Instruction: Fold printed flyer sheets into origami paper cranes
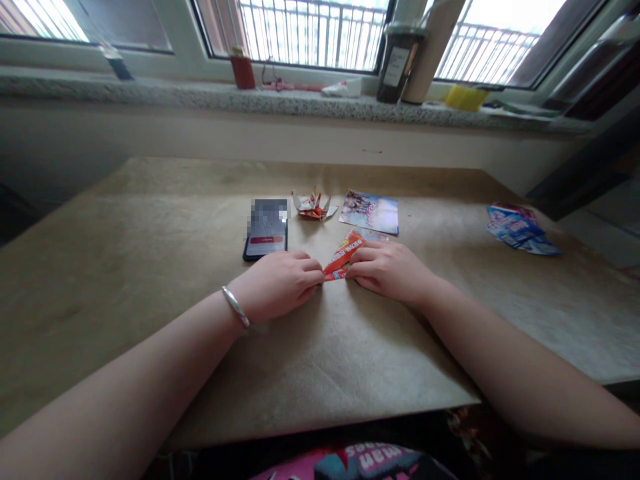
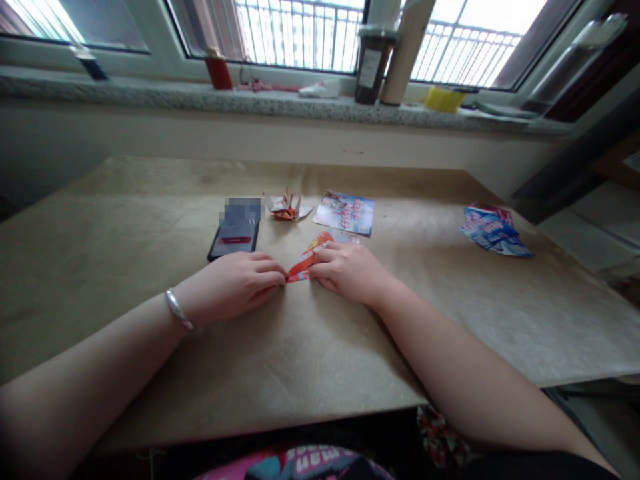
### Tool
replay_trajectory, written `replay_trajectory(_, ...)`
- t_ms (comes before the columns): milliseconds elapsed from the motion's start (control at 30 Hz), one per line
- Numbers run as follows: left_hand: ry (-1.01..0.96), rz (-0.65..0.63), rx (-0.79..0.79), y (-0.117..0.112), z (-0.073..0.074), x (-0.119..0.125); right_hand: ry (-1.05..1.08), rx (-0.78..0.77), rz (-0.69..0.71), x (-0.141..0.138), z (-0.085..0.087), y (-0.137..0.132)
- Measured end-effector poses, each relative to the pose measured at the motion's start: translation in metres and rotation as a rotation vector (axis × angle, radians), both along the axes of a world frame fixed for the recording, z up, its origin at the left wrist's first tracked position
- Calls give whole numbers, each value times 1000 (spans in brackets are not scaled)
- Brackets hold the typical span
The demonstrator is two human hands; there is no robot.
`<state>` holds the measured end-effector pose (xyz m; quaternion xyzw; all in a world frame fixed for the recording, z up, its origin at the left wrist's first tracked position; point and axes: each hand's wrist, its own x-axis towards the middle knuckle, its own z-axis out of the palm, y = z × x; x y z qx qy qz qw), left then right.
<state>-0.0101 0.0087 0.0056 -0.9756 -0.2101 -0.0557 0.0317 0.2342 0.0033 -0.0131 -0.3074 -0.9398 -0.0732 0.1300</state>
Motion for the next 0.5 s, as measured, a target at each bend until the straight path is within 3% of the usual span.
replay_trajectory(267, -29, 58, -41, -4, 2, -1, 67, 15, 79, -11, -8, -1)
replay_trajectory(500, -118, -40, -72, 4, -10, -2, 66, 23, 103, -17, -9, 0)
